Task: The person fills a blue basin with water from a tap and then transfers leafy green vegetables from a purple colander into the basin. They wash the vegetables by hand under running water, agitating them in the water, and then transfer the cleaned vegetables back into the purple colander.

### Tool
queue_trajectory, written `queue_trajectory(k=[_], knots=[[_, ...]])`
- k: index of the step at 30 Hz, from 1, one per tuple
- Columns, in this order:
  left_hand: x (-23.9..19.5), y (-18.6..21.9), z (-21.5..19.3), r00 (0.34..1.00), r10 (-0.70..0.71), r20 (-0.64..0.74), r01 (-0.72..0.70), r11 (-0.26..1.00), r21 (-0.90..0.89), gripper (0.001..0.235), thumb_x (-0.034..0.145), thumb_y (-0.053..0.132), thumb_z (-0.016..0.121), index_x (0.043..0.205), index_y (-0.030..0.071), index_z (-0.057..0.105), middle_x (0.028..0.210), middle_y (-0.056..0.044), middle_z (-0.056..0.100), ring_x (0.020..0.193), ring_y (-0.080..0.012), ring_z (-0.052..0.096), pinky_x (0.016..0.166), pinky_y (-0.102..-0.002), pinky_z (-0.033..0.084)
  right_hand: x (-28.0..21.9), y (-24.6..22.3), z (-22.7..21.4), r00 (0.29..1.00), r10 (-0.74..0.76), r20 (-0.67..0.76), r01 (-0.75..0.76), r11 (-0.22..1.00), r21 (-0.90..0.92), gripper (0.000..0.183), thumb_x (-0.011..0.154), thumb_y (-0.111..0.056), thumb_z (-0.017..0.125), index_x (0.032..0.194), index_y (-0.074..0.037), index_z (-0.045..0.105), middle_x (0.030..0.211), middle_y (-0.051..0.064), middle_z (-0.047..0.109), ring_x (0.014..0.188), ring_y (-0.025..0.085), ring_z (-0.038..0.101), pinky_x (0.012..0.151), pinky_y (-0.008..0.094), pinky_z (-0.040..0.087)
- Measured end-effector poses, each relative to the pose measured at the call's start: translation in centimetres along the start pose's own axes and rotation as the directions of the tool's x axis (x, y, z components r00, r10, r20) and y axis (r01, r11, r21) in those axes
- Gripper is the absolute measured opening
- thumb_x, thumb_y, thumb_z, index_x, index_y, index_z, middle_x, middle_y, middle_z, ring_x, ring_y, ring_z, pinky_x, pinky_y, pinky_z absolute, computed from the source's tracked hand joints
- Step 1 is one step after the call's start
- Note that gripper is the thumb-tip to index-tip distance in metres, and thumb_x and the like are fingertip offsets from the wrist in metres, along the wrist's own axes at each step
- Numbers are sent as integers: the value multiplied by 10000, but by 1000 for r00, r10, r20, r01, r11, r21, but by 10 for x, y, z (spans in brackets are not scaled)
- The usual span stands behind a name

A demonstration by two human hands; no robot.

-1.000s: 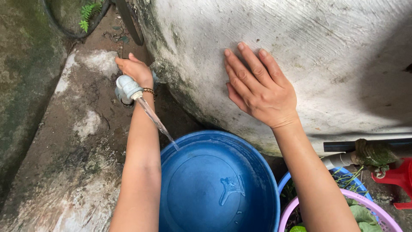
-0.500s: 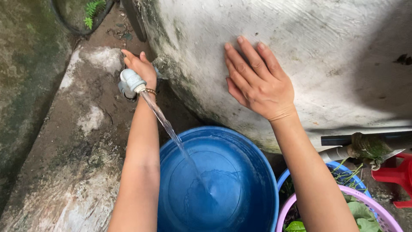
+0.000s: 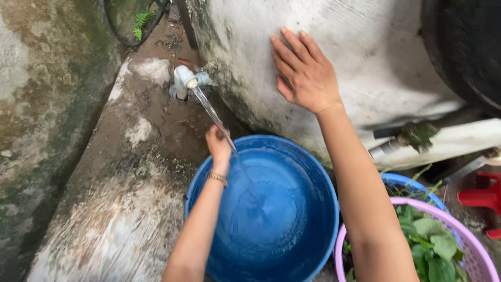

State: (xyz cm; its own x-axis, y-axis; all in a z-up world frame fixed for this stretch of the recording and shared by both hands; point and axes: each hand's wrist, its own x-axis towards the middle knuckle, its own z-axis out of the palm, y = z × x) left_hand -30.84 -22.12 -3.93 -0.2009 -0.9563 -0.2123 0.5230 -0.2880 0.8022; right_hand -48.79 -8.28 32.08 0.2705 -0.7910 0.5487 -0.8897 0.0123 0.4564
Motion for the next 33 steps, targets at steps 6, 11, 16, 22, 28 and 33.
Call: queue_trajectory(k=[6,11,16,22,28,33], knots=[[-134,-80,-68,884,-454,111,438,887,145,182,993,63,578,1140,37,683,1042,-24,742,963,-112,724,859,-232,608,-121,-120,47,944,304,128,-302,639,707,188,737,-11,679,922,-44,695,935,176,704,872,399,675,795,489,558],[-150,-124,-96,897,-437,64,415,883,217,187,1033,140,633,1187,53,693,1005,-80,733,882,-144,700,743,-275,565,-255,-245,93,657,239,715,-753,161,638,235,810,-11,606,960,-53,782,934,165,776,824,292,750,779,402,616],[-167,-117,-110,801,-599,13,586,788,189,255,1023,357,628,1201,181,677,1043,18,661,945,-108,642,787,-360,531,-296,-307,160,264,53,963,-860,-439,260,143,865,-70,601,955,-53,710,851,103,768,706,174,751,663,356,635],[-206,-65,-71,601,-774,198,782,518,-348,507,943,617,480,1166,189,634,1065,-62,712,1019,-266,658,858,-510,552,-266,-356,225,273,245,930,-779,-511,363,174,930,-151,626,989,-25,731,843,152,750,709,227,706,604,370,574],[-165,-67,-90,737,-634,234,675,665,-319,485,982,538,498,1170,108,619,1049,-105,705,945,-303,673,868,-519,555,-239,-369,211,400,431,809,-823,-219,524,259,926,-195,605,1119,-63,719,1047,197,714,936,327,669,767,418,533],[-146,-106,-124,775,-629,61,627,777,59,331,1002,305,596,1263,101,586,1172,-72,676,1073,-202,643,937,-425,500,-281,-324,132,599,318,735,-799,171,577,403,838,-186,660,1220,-63,699,1287,256,629,1231,449,562,1017,479,429]])
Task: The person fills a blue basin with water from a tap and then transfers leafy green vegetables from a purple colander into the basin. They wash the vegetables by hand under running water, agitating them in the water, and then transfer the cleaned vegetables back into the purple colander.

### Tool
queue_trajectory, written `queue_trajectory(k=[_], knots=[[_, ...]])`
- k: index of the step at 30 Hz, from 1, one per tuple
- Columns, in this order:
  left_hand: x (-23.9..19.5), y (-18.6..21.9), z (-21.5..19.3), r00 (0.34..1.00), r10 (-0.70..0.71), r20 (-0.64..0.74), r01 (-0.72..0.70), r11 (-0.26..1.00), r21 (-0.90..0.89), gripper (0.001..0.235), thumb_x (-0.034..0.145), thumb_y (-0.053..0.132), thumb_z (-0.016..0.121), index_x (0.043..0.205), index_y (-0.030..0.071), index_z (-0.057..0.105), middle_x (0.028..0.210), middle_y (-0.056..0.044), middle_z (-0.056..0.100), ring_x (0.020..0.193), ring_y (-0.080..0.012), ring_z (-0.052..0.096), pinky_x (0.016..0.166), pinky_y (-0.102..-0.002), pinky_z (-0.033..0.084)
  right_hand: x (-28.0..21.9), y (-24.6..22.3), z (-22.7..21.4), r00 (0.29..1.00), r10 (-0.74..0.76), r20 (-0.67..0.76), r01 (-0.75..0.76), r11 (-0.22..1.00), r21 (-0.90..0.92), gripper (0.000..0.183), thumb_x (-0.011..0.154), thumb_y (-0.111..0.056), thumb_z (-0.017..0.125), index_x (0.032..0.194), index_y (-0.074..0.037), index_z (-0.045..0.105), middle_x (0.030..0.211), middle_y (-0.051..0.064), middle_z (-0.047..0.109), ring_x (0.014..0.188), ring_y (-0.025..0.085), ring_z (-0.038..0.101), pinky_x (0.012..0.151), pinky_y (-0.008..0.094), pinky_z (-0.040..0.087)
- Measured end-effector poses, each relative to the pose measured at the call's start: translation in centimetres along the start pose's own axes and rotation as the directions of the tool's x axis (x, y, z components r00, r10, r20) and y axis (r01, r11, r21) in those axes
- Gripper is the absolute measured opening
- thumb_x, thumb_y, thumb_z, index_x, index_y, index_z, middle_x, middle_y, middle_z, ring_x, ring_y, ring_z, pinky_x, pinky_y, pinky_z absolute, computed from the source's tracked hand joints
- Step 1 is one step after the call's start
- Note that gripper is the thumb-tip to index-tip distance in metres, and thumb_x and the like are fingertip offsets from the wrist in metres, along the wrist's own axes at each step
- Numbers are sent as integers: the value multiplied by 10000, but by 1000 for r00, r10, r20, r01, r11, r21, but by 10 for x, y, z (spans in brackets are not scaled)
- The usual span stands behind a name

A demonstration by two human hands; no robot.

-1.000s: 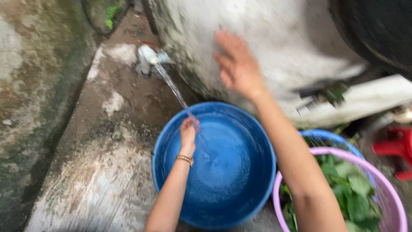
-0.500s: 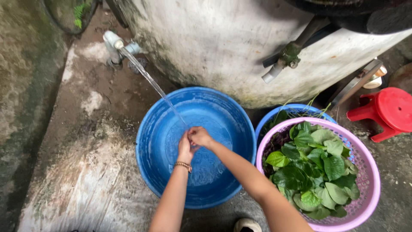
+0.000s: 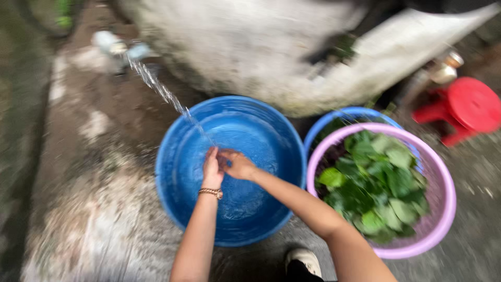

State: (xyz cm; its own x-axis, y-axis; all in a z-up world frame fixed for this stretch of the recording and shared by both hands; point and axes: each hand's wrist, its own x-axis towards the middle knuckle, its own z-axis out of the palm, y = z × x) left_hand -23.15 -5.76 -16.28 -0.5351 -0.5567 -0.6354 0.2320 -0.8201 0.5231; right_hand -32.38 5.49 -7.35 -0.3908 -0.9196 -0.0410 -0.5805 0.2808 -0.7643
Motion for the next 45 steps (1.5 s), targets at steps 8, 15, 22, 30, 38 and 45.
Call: queue_trajectory(k=[8,15,22,30,38,45], knots=[[-3,-24,27,994,-49,96,36,990,137,435,986,156,591,1403,40,551,1403,-107,625,1323,-245,599,1086,-424,464,-177,83,-274,712,174,-680,-541,753,-374,331,711,-148,757,975,33,673,970,265,668,905,434,638,782,522,532],[-20,-7,43,998,-18,55,12,994,106,439,1000,194,610,1401,27,545,1430,-116,618,1310,-223,622,1103,-403,458,-430,146,-403,160,782,-603,-984,178,-30,542,780,-418,878,1165,-57,755,1088,217,754,953,349,710,882,496,554],[-42,-13,39,995,-14,101,3,994,110,357,968,177,620,1306,62,610,1319,-122,691,1237,-219,664,1021,-367,528,-470,153,-403,244,855,-458,-721,476,504,251,836,-130,739,1040,12,772,854,178,744,708,257,677,636,410,545],[-99,-11,58,996,-64,57,48,968,248,518,936,329,657,1416,162,555,1413,-63,615,1316,-207,570,1014,-450,477,-348,8,-451,518,702,-488,-760,640,114,418,924,-348,743,1079,38,782,923,182,765,812,274,708,763,416,544],[-105,2,36,976,-216,34,208,966,154,731,938,534,639,1562,272,362,1559,-119,456,1402,-336,493,1034,-748,378,-145,-180,-407,858,332,-391,-512,608,-607,499,907,-353,674,1192,56,647,996,341,709,992,482,685,931,516,534],[-91,-5,-19,985,57,-161,33,861,508,667,938,426,633,1524,152,472,1514,-138,551,1356,-321,541,1077,-542,412,-99,-214,-369,909,307,-281,-404,486,-775,794,809,-152,633,1480,159,345,970,360,686,934,476,710,835,501,581]])
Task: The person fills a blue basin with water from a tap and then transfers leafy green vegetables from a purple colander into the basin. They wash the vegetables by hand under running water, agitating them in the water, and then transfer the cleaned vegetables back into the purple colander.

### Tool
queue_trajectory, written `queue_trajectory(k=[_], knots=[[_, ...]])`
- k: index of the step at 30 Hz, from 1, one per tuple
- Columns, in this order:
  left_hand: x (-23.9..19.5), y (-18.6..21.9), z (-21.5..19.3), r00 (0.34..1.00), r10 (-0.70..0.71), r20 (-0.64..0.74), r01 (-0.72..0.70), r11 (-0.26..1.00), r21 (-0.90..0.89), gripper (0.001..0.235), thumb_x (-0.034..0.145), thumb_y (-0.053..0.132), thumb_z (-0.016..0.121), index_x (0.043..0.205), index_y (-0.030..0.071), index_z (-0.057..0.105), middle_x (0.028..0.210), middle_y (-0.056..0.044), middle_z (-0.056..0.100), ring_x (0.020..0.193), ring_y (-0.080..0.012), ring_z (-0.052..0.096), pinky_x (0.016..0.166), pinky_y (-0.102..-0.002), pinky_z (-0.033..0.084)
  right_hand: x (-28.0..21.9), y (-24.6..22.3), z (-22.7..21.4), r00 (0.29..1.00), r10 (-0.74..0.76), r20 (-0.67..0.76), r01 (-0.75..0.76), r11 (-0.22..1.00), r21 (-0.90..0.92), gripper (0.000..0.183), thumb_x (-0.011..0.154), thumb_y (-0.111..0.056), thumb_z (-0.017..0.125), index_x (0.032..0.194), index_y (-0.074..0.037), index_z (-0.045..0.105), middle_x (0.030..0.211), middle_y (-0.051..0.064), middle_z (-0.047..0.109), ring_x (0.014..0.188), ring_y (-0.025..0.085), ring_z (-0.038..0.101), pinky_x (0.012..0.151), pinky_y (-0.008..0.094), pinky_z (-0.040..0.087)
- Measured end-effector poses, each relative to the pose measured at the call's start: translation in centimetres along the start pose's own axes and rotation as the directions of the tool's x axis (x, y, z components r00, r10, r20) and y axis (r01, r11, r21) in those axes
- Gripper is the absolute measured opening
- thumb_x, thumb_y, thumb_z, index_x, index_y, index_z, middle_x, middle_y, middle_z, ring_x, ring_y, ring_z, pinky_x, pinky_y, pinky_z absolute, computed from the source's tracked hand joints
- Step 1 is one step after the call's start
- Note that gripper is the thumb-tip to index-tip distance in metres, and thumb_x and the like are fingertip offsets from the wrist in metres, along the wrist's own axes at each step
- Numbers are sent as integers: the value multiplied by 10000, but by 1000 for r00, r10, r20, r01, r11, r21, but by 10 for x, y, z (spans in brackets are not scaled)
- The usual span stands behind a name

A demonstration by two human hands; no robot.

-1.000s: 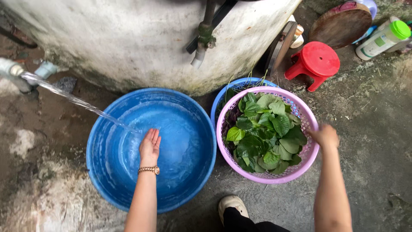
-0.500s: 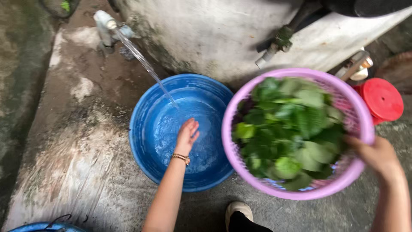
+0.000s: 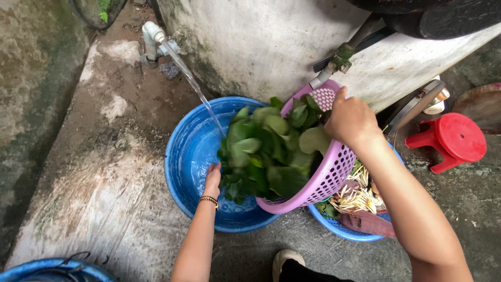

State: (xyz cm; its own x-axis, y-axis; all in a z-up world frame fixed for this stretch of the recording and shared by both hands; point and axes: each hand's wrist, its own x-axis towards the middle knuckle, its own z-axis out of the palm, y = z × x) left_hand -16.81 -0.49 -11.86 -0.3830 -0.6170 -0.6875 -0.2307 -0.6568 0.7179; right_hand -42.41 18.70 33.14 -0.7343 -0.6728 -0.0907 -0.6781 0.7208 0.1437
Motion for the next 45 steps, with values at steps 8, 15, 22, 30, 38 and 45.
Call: queue_trajectory(k=[8,15,22,30,38,45], knots=[[3,-14,-14,968,190,-166,-169,976,135,558,938,353,643,1403,52,585,1452,-149,618,1354,-284,553,1118,-390,418,-22,-37,-27,989,4,146,-5,1000,4,445,804,-237,714,1154,36,709,1098,258,719,1052,384,717,950,454,571],[-22,11,-5,955,254,-153,-166,885,435,609,947,354,689,1470,81,538,1509,-198,508,1411,-330,456,1152,-405,374,21,-119,6,980,-161,119,166,985,-38,266,812,-248,745,1000,-69,801,1038,187,759,973,331,753,832,422,607],[-46,46,-14,970,235,-69,-220,960,171,633,961,396,641,1503,105,490,1509,-152,539,1399,-291,501,1124,-389,404,69,-213,63,912,-296,-285,215,934,-284,203,882,-136,643,1009,-139,801,997,88,749,855,214,750,640,335,574],[-54,70,-6,941,328,-85,-310,934,176,739,897,341,728,1529,102,431,1547,-171,476,1436,-291,446,1148,-391,377,34,-240,25,789,-497,-361,296,823,-485,644,845,-121,616,1439,101,502,601,-71,683,489,112,672,381,288,472],[-37,64,4,933,354,-67,-339,925,168,705,894,291,739,1502,53,470,1522,-178,516,1398,-288,500,1110,-371,421,2,-180,-65,797,-525,-297,369,814,-448,483,880,-152,614,1354,-61,606,623,14,687,532,187,686,428,328,494],[-52,80,25,903,429,-13,-428,901,66,614,920,204,713,1475,58,494,1454,-192,584,1301,-279,618,1013,-346,510,-19,-160,-100,748,-520,-412,349,836,-423,654,881,-84,640,1512,-218,526,544,13,657,457,172,649,412,325,485]])
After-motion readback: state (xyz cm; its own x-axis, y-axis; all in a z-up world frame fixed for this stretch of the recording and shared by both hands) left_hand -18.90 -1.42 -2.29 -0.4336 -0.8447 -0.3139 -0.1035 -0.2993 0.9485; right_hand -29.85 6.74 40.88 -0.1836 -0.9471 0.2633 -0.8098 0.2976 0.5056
